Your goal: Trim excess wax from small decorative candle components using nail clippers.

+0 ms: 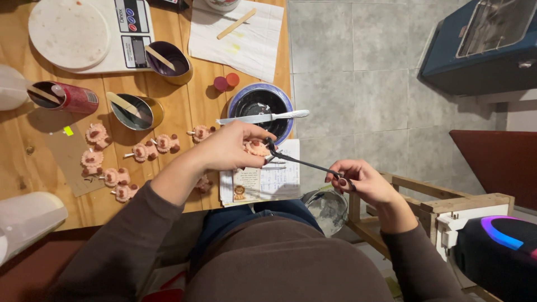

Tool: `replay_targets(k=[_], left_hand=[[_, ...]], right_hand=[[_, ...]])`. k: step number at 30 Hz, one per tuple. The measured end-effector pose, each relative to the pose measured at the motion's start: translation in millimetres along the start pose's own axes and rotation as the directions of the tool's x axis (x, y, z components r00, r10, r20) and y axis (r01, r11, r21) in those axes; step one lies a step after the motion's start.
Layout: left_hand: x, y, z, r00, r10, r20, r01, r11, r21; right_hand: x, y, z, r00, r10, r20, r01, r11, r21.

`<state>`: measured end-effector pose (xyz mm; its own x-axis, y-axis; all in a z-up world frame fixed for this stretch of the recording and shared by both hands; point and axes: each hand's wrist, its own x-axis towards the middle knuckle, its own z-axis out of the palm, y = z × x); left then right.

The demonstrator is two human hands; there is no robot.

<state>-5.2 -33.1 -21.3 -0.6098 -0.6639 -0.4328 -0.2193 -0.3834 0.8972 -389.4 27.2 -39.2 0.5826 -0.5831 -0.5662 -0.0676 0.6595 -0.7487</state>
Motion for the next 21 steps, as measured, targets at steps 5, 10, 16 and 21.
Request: replay_targets(k=[5,10,16,21], left_hand=[[10,-15,-6,0.999,0.040,-0.024,-0.040,0.999,-0.032],[-6,-35,-10,0.987,0.031,-0.157,-0.051,0.990,-0.129],[-75,-110,22,0.879,0.048,-0.474,-0.210,0.932,-0.295],[-116,-165,40,0.273,0.189,-0.943,0.129,0.964,0.231]], right_hand=[[8,19,-18,0.998,0.026,-0.059,-0.027,1.000,-0.006],[26,21,-2,0.999,0.042,-0.004,-0.041,0.981,0.189],[47,70,-1,0.992,0.129,0.010,-0.122,0.908,0.400],[45,63,24,0.986,0.114,-0.124,-0.073,0.954,0.292]])
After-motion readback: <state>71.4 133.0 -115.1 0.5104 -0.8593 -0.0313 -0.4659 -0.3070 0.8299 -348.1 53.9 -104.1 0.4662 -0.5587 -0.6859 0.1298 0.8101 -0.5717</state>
